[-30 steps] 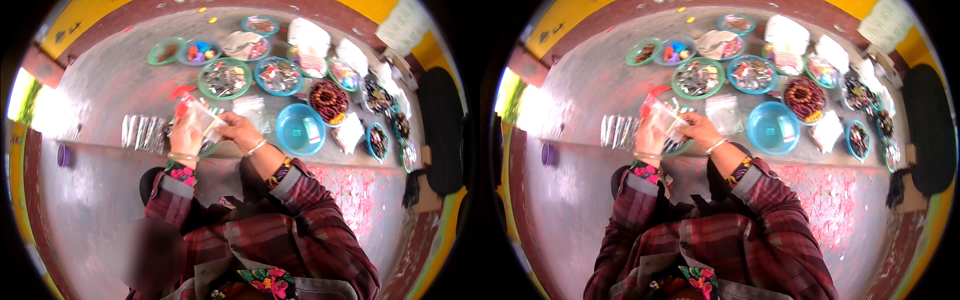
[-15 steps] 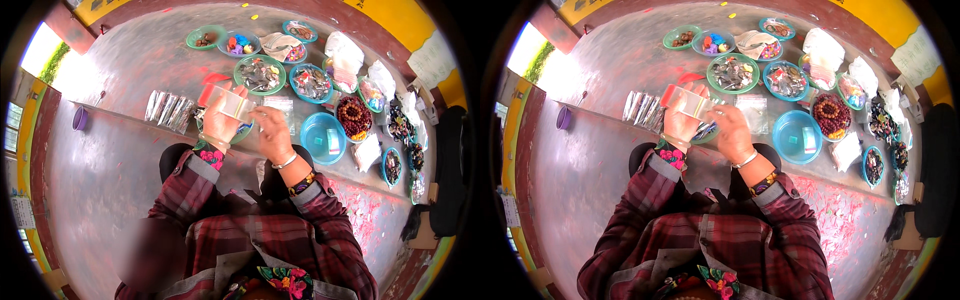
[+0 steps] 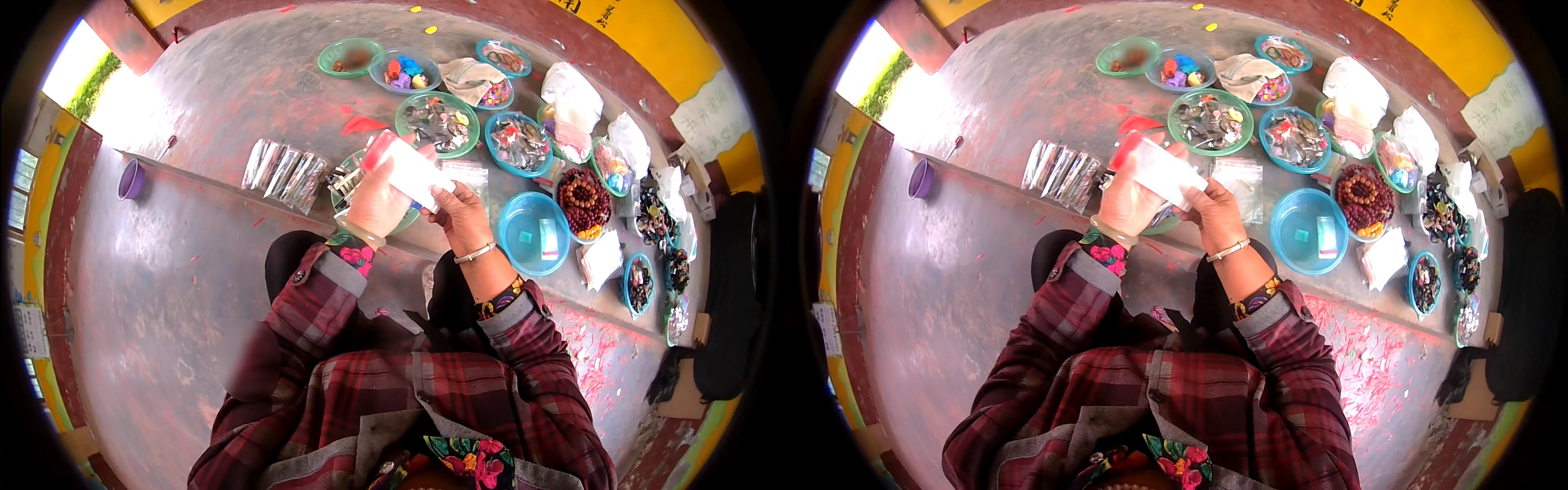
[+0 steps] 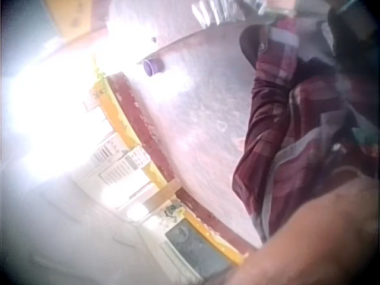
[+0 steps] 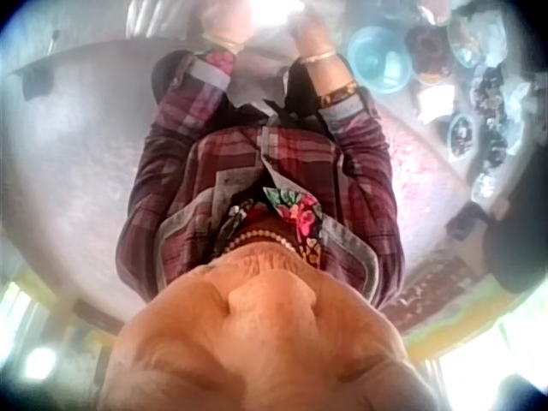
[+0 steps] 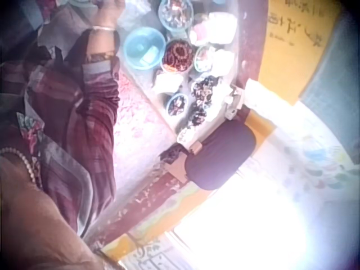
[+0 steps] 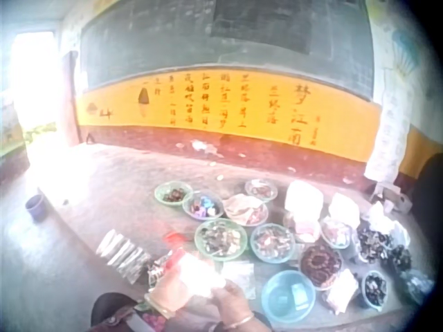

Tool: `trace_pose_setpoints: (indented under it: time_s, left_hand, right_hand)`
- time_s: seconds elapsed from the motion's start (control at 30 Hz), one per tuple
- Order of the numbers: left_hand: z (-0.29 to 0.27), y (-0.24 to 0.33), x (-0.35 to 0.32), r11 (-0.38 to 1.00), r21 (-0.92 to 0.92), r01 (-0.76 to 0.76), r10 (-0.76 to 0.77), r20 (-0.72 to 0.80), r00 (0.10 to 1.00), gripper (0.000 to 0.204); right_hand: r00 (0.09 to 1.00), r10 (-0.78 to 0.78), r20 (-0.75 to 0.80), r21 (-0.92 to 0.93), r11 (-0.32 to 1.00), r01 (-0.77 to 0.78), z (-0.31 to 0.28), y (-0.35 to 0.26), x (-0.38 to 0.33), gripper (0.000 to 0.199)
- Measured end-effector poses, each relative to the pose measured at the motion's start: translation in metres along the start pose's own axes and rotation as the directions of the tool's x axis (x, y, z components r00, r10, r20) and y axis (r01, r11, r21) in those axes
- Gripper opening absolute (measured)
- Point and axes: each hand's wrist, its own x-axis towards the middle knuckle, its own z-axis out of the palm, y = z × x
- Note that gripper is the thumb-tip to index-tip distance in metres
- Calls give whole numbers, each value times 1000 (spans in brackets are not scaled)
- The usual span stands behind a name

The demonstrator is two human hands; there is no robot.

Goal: The person sits on the floor and packs small, individually wrapped items into clear plastic bags. They pick up items from a blue bowl and place them into bags held in their left hand, then set the filled bags aside.

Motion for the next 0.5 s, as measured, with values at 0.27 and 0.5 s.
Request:
trace_pose_setpoints:
  time_s: [0.27,0.5]
  left_hand:
    - [-19,27,-1,975,220,27,14,-184,983,30]
    - [-31,28,-2,975,201,97,-50,-228,972,24]
  right_hand:
    - [990,-121,-78,-154,982,108,-2,5,6,15]
    - [991,-135,-25,-149,980,130,-7,8,9,14]
